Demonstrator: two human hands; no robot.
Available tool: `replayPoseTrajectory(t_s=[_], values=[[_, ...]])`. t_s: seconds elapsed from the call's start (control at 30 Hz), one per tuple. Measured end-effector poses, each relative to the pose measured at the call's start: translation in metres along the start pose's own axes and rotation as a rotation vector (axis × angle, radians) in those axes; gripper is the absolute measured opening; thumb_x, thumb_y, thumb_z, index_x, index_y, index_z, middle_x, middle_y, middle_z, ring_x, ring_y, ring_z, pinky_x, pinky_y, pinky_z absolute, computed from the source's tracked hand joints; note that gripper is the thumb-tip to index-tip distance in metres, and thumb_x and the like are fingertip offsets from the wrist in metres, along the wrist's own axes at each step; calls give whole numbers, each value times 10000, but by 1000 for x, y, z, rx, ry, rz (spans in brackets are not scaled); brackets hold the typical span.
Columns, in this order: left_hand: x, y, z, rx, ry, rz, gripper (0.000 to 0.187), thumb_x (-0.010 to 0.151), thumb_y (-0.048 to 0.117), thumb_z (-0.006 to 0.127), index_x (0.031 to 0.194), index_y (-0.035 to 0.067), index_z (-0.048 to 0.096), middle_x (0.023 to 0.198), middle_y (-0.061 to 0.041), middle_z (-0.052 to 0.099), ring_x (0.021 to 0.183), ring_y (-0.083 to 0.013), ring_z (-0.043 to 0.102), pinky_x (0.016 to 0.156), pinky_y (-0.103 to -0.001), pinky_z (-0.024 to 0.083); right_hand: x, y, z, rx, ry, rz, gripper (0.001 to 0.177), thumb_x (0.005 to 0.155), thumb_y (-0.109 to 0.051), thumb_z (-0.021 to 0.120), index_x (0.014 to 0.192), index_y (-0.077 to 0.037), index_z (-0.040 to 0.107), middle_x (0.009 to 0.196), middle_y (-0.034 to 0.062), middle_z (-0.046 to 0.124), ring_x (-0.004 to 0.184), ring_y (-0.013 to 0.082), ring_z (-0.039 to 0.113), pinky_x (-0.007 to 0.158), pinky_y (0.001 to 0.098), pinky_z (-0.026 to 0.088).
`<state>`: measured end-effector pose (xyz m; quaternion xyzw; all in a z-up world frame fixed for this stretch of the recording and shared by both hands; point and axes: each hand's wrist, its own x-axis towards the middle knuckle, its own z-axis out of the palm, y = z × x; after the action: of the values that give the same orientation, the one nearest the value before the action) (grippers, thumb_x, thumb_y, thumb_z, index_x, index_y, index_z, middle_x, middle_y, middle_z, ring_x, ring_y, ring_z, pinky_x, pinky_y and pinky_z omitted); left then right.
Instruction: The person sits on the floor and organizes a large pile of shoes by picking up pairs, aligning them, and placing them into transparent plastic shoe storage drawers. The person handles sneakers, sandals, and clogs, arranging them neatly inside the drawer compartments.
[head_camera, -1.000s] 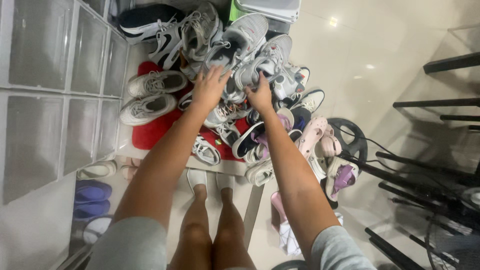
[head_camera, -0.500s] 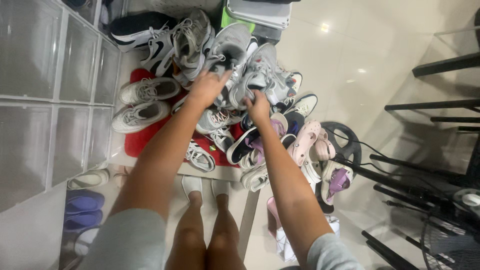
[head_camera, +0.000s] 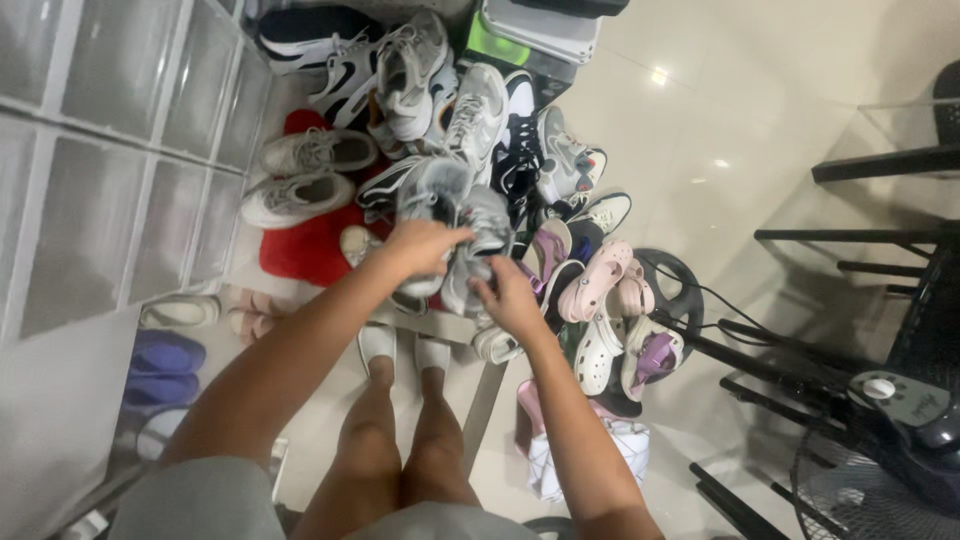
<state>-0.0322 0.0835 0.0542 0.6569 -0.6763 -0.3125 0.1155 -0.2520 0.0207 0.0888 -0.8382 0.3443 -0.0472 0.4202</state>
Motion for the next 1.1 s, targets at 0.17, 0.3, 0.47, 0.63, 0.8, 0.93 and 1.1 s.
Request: replayPoseTrajectory(t_s=[0.17, 0.3, 0.47, 0.63, 0.8, 0.93, 1.1], values=[[-47, 15, 3, -179, -323, -241, 815, 675, 254, 855, 1425, 339, 548, 993, -115, 787, 927, -300, 754, 831, -432, 558, -25, -33, 10, 21, -173, -87, 339, 890, -173, 758, 1148, -20, 598, 953, 194, 626, 817, 346, 653, 719, 428, 525], [-97, 10, 25, -495, -224, -211, 781, 642, 347, 854, 1381, 321, 601, 909, -80, 787, 770, -259, 785, 765, -408, 586, -42, -48, 24, 115, -257, -144, 371, 881, -118, 724, 1198, -33, 552, 1016, 190, 656, 885, 358, 677, 775, 427, 536], [-152, 18, 65, -491, -202, -330, 617, 743, 515, 822, 1244, 180, 691, 978, -142, 789, 909, -282, 766, 811, -425, 565, -56, -58, 46, 43, -320, -305, 380, 880, -99, 734, 1175, -41, 500, 1040, 202, 656, 995, 423, 647, 836, 463, 520], [-188, 46, 98, -380, 57, -476, 633, 705, 527, 840, 1199, 153, 709, 1040, -169, 680, 985, -359, 666, 833, -468, 522, -61, -71, 60, 27, -414, -430, 403, 838, -107, 756, 1144, -53, 499, 1057, 200, 653, 1007, 437, 633, 858, 477, 519], [-211, 58, 120, -332, 216, -563, 507, 747, 473, 819, 1084, 103, 736, 1035, -124, 685, 968, -340, 683, 813, -471, 534, -62, -88, 60, 12, -482, -540, 406, 833, -121, 769, 1144, -64, 514, 1069, 190, 661, 1021, 442, 617, 867, 497, 497], [-235, 61, 120, -456, 308, -600, 480, 781, 454, 788, 1073, 78, 729, 1017, -134, 693, 884, -301, 716, 803, -433, 549, -58, -113, 66, 18, -534, -577, 385, 832, -103, 752, 1148, -70, 535, 1070, 171, 658, 1030, 428, 622, 891, 488, 507], [-269, 59, 97, -686, 365, -751, 477, 865, 464, 711, 1150, 83, 688, 931, -119, 752, 677, -225, 766, 706, -375, 570, -52, -149, 86, 90, -503, -605, 364, 877, -70, 717, 1218, -78, 590, 1168, 168, 643, 1107, 398, 631, 937, 447, 521]])
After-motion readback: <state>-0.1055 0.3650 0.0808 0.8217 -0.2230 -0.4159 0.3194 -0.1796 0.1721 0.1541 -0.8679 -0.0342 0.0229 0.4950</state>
